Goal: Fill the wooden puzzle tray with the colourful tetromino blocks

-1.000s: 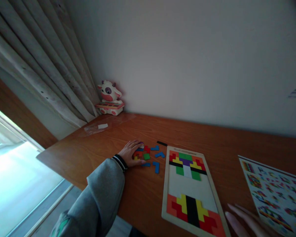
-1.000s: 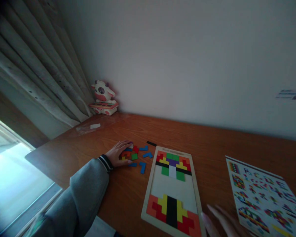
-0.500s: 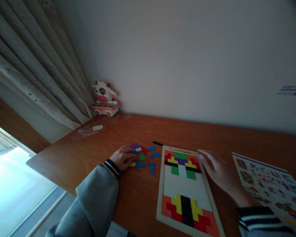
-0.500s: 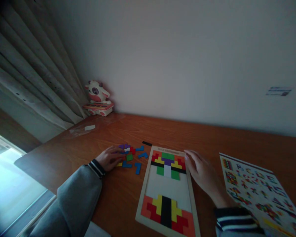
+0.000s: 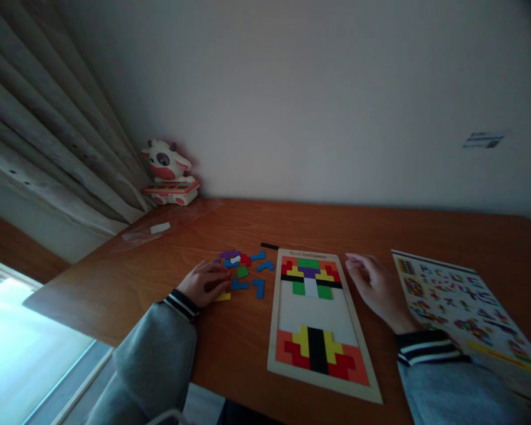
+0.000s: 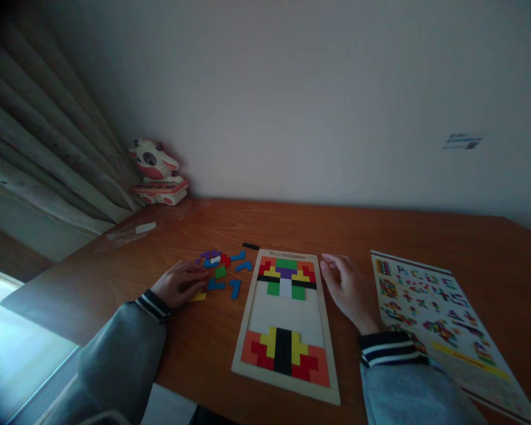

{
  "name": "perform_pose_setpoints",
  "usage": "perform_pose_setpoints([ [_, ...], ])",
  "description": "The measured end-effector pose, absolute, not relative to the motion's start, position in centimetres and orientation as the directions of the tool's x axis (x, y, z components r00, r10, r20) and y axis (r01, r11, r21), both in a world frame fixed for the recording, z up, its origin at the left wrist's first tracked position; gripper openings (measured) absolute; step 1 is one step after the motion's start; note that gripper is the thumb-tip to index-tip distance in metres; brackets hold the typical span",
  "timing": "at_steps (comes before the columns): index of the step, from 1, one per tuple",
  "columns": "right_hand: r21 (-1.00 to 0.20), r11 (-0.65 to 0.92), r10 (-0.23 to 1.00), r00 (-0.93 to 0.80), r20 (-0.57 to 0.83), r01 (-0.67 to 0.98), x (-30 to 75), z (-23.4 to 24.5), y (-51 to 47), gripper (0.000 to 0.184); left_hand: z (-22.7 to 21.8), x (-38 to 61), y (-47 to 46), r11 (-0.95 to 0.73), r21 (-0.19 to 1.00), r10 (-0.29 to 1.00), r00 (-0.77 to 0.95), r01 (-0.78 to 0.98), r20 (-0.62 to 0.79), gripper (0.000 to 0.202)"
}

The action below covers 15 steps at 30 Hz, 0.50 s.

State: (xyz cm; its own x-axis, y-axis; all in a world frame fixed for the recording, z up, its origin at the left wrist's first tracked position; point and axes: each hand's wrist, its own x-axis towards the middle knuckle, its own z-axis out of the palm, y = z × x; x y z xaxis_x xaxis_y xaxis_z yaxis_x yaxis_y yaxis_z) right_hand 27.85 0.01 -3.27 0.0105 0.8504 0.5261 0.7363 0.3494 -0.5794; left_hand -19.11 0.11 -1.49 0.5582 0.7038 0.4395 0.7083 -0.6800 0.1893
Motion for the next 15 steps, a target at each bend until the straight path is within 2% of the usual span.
perform_pose_setpoints([
  [5,-0.568,0.343,0.838,0.03,0.545,0.748,27.97,-3.49,0.05,0.037,-1.82,-18.71,0.69,-0.616,0.243,0.756,0.476,0.749,0.448,0.028],
  [10,-0.574,0.325,0.83,0.065,0.554,0.752,28.08,-3.57,0.08,0.037,-1.78,-18.66,0.54,-0.466,0.302,0.854,0.333,0.832,0.401,0.035],
  [15,-0.581,0.321,0.825,0.08,0.559,0.748,27.96,-3.28,-0.13,0.038,-1.35,-18.35,0.16,-0.538,0.276,0.786,0.356,0.796,0.506,0.028],
])
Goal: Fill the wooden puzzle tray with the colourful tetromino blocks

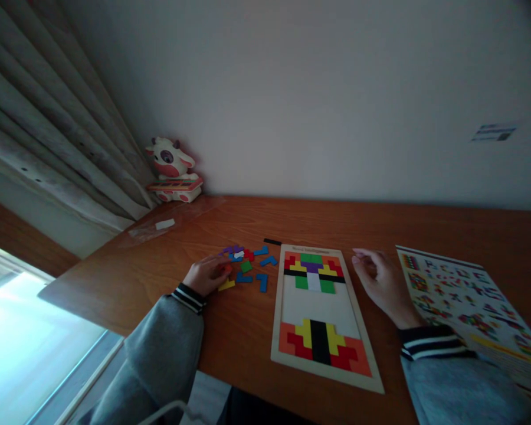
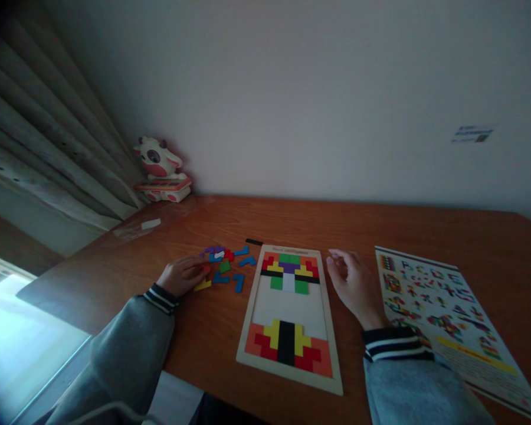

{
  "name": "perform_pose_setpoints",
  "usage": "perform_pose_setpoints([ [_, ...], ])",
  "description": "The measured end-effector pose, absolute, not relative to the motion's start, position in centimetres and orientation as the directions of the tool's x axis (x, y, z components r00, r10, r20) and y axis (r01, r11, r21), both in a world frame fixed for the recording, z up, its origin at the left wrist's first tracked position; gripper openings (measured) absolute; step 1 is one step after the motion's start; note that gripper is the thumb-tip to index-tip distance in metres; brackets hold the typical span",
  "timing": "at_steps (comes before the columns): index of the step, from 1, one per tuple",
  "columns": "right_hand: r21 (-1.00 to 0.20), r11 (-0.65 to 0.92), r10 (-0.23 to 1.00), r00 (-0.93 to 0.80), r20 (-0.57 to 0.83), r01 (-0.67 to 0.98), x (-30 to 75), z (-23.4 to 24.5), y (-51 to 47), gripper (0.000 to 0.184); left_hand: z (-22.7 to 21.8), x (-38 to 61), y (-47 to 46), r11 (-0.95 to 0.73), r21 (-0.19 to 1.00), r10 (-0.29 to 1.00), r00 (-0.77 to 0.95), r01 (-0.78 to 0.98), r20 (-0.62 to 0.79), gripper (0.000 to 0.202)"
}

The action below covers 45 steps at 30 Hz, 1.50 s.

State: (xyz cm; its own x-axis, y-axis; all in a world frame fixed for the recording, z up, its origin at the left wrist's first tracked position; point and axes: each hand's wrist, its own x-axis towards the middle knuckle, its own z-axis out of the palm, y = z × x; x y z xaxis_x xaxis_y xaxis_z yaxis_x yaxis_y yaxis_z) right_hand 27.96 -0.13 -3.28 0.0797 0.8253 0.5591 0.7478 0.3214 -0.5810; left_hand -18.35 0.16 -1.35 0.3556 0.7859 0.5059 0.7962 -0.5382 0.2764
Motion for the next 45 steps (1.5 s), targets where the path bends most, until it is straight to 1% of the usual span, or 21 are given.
perform_pose_setpoints([
  [2,-0.583,0.324,0.824,0.08,0.561,0.745,27.9,-3.2,-0.2,0.037,-1.3,-18.2,0.1,-0.567,0.27,0.754,0.359,0.778,0.55,0.027],
  [6,-0.581,0.317,0.825,0.084,0.559,0.749,27.9,-3.2,-0.3,0.034,-1.5,-18.2,0.2,-0.593,0.235,0.719,0.374,0.771,0.586,0.024],
  [10,-0.58,0.322,0.822,0.083,0.563,0.749,27.9,-3.2,-0.2,0.035,-1.2,-17.4,0.2,-0.68,0.197,0.634,0.432,0.707,0.641,0.018],
  [12,-0.579,0.326,0.821,0.08,0.565,0.748,27.9,-3.2,-0.2,0.036,-0.6,-16.0,-0.1,-0.725,0.217,0.594,0.434,0.654,0.677,0.012],
  [14,-0.579,0.326,0.823,0.077,0.563,0.747,27.9,-3.1,-0.2,0.036,0.2,-13.9,-0.5,-0.759,0.277,0.581,0.422,0.589,0.696,0.009],
  [15,-0.58,0.324,0.825,0.077,0.561,0.747,27.8,-3.1,-0.2,0.036,0.6,-12.6,-0.7,-0.783,0.329,0.582,0.437,0.527,0.686,0.009],
  [17,-0.582,0.32,0.828,0.078,0.556,0.748,27.8,-3.0,-0.3,0.035,1.4,-9.9,-1.0,-0.833,0.412,0.553,0.561,0.369,0.616,0.013],
  [20,-0.586,0.311,0.832,0.083,0.548,0.748,27.7,-3.0,-0.4,0.036,2.0,-6.0,-1.1,-0.854,0.475,0.476,0.688,0.211,0.549,0.014],
  [21,-0.587,0.308,0.833,0.085,0.546,0.749,27.7,-3.0,-0.4,0.035,2.0,-4.9,-1.0,-0.857,0.478,0.464,0.698,0.196,0.546,0.014],
  [24,-0.59,0.3,0.837,0.09,0.54,0.75,27.8,-3.0,-0.4,0.035,1.4,-2.8,-0.7,-0.892,0.429,0.377,0.758,0.142,0.532,0.016],
  [27,-0.588,0.302,0.838,0.085,0.538,0.751,27.8,-2.9,-0.5,0.034,0.3,-2.0,-0.6,-0.909,0.408,0.29,0.833,0.085,0.471,0.019],
  [30,-0.575,0.334,0.849,0.026,0.527,0.747,27.6,-2.6,-0.7,0.031,-0.5,-2.0,-0.7,-0.918,0.39,0.249,0.868,0.07,0.43,0.023],
  [33,-0.534,0.435,0.85,-0.134,0.51,0.725,26.9,-2.1,-1.1,0.023,-0.6,-2.2,-0.9,-0.933,0.352,0.241,0.855,0.074,0.459,0.03],
  [36,-0.463,0.565,0.803,-0.326,0.498,0.683,25.9,-1.6,-1.6,0.021,-0.5,-2.5,-1.0,-0.938,0.29,0.318,0.811,0.192,0.491,0.035],
  [38,-0.419,0.611,0.776,-0.403,0.486,0.671,25.4,-1.3,-2.0,0.021,-0.4,-2.7,-0.9,-0.92,0.245,0.389,0.789,0.306,0.475,0.035],
  [40,-0.385,0.631,0.761,-0.442,0.474,0.674,25.0,-1.1,-2.3,0.021,-0.4,-2.9,-0.8,-0.901,0.215,0.433,0.792,0.376,0.431,0.033],
  [45,-0.328,0.646,0.749,-0.489,0.448,0.689,24.9,-0.8,-2.6,0.024,-0.6,-3.0,-0.7,-0.891,0.201,0.453,0.812,0.406,0.368,0.034],
])
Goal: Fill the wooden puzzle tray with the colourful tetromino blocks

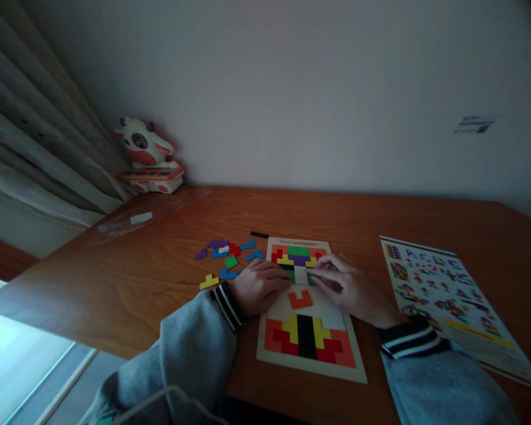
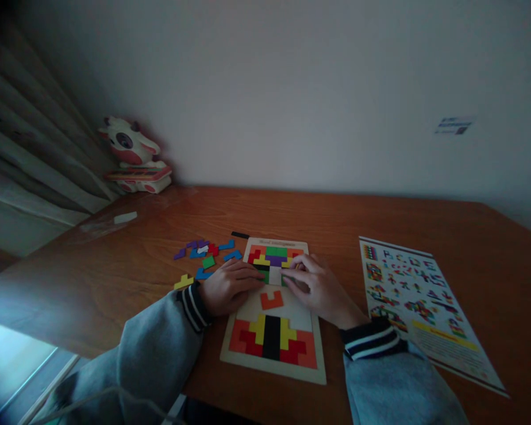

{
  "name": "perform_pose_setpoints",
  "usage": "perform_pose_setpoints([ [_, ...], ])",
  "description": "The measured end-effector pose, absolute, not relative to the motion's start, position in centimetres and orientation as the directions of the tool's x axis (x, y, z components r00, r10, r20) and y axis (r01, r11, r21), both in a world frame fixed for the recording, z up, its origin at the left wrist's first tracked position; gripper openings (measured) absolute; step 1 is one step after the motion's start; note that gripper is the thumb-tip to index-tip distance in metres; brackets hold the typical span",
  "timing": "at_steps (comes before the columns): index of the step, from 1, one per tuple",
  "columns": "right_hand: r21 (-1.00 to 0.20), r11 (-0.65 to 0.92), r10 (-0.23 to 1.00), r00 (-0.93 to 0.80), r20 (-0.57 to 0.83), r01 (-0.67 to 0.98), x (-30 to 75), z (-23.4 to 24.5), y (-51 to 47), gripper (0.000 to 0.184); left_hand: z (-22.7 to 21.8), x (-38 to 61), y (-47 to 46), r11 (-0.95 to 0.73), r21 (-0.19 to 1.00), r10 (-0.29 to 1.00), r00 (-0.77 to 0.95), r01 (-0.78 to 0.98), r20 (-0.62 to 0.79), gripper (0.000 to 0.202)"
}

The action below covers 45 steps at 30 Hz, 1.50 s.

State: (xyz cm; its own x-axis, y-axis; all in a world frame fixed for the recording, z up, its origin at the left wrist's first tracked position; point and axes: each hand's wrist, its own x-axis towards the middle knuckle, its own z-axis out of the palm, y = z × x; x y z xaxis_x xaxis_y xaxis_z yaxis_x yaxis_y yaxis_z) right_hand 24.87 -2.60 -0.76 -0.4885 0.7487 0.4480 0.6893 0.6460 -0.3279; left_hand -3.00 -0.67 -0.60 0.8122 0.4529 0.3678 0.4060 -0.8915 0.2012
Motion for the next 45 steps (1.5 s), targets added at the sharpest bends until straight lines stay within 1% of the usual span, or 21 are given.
perform_pose_setpoints([
  [5,-0.322,0.658,0.743,-0.514,0.43,0.681,24.8,-0.9,-2.6,0.025,-0.5,-3.0,-0.7,-0.893,0.195,0.449,0.822,0.405,0.351,0.034],
  [8,-0.343,0.657,0.745,-0.509,0.432,0.672,24.7,-0.7,-2.7,0.025,-0.1,-2.9,-0.9,-0.925,0.175,0.379,0.844,0.337,0.379,0.035],
  [11,-0.38,0.673,0.736,-0.521,0.431,0.635,24.5,-0.4,-3.0,0.025,0.2,-2.7,-1.5,-0.955,0.19,0.286,0.868,0.226,0.407,0.038],
  [14,-0.402,0.691,0.722,-0.547,0.423,0.601,24.3,-0.2,-3.4,0.021,0.3,-2.5,-2.0,-0.958,0.222,0.258,0.885,0.182,0.387,0.041],
  [18,-0.38,0.697,0.717,-0.587,0.375,0.609,24.1,-0.1,-4.0,0.014,0.1,-2.6,-2.1,-0.955,0.24,0.257,0.89,0.175,0.376,0.042],
  [23,-0.374,0.688,0.726,-0.595,0.346,0.622,23.9,0.0,-4.3,0.01,-0.2,-2.7,-1.9,-0.954,0.241,0.262,0.884,0.177,0.388,0.041],
  [27,-0.395,0.677,0.736,-0.589,0.334,0.621,23.8,0.1,-4.5,0.01,-0.4,-2.7,-1.9,-0.952,0.249,0.262,0.89,0.176,0.372,0.039],
  [33,-0.41,0.665,0.744,-0.594,0.304,0.624,23.7,-0.1,-4.6,0.014,-0.4,-2.7,-1.8,-0.949,0.291,0.242,0.877,0.124,0.416,0.04],
  [38,-0.446,0.654,0.75,-0.602,0.276,0.611,23.5,-0.1,-4.8,0.015,-0.1,-2.8,-1.9,-0.947,0.309,0.229,0.858,0.087,0.46,0.036],
  [42,-0.463,0.639,0.768,-0.539,0.345,0.614,23.7,-0.5,-4.5,0.017,-0.1,-2.9,-1.8,-0.951,0.295,0.233,0.841,0.092,0.488,0.036],
  [45,-0.429,0.606,0.792,-0.457,0.406,0.67,24.2,-1.0,-4.0,0.022,-0.4,-3.0,-1.5,-0.942,0.243,0.326,0.801,0.231,0.502,0.038],
])
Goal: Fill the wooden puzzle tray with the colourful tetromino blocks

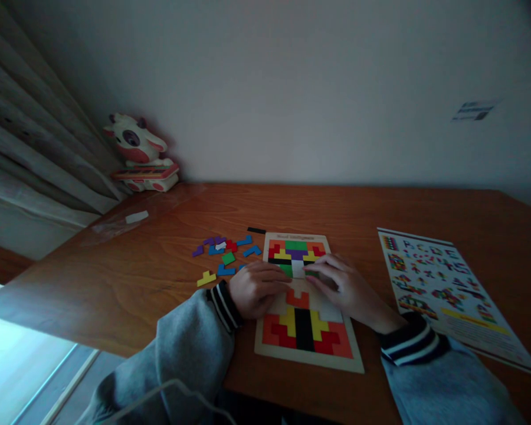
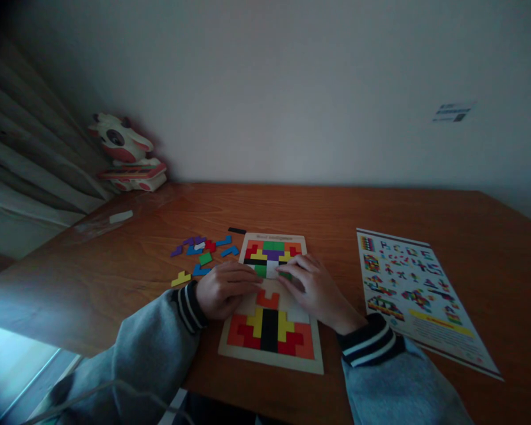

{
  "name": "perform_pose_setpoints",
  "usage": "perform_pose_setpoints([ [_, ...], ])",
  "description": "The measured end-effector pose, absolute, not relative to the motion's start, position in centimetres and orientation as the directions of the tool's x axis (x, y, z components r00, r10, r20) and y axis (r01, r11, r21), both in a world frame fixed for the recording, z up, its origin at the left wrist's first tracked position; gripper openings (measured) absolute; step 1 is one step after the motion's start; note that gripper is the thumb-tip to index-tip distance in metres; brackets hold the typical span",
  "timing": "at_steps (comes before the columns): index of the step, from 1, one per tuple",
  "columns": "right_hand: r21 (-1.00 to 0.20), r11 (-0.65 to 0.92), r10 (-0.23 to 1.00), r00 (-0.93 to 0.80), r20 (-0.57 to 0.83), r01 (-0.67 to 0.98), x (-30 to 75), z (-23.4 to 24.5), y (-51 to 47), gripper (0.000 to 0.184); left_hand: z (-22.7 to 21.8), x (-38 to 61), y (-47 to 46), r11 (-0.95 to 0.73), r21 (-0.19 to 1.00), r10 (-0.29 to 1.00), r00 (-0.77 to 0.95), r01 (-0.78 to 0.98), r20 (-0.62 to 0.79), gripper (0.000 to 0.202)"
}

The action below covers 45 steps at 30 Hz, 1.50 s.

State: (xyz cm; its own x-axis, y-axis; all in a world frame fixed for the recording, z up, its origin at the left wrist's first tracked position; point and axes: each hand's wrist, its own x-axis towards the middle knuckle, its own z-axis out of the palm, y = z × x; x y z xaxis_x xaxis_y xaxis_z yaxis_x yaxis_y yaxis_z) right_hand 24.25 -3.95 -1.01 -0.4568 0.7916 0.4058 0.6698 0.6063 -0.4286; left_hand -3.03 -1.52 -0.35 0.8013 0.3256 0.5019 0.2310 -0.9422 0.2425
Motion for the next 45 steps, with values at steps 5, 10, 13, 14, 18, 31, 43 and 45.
perform_pose_setpoints([
  [5,-0.34,0.63,0.766,-0.487,0.419,0.698,24.5,-1.0,-3.8,0.025,-0.6,-3.1,-1.3,-0.943,0.192,0.33,0.82,0.27,0.468,0.036],
  [10,-0.322,0.637,0.764,-0.518,0.386,0.7,24.0,-0.7,-4.1,0.026,-0.6,-3.0,-1.6,-0.961,0.211,0.257,0.859,0.179,0.442,0.033],
  [13,-0.311,0.628,0.772,-0.517,0.37,0.713,23.9,-0.8,-4.2,0.026,-0.6,-3.0,-1.7,-0.961,0.219,0.251,0.858,0.167,0.448,0.033],
  [14,-0.31,0.626,0.773,-0.516,0.369,0.716,23.9,-0.8,-4.2,0.027,-0.6,-2.9,-1.7,-0.961,0.222,0.251,0.857,0.164,0.45,0.034],
  [18,-0.31,0.614,0.779,-0.494,0.387,0.726,24.3,-0.9,-4.1,0.028,-0.4,-2.9,-1.8,-0.961,0.241,0.239,0.853,0.138,0.464,0.036],
  [31,-0.283,0.574,0.798,-0.447,0.404,0.768,25.3,-1.5,-3.4,0.017,-0.7,-3.2,-1.2,-0.931,0.198,0.365,0.812,0.307,0.456,0.033],
  [43,-0.285,0.578,0.799,-0.46,0.388,0.765,25.2,-2.1,-3.3,0.02,-0.8,-3.2,-1.1,-0.934,0.208,0.353,0.828,0.289,0.435,0.032],
  [45,-0.294,0.583,0.797,-0.463,0.389,0.757,25.2,-2.0,-3.3,0.021,-0.7,-3.2,-1.2,-0.934,0.205,0.356,0.827,0.294,0.436,0.033],
])
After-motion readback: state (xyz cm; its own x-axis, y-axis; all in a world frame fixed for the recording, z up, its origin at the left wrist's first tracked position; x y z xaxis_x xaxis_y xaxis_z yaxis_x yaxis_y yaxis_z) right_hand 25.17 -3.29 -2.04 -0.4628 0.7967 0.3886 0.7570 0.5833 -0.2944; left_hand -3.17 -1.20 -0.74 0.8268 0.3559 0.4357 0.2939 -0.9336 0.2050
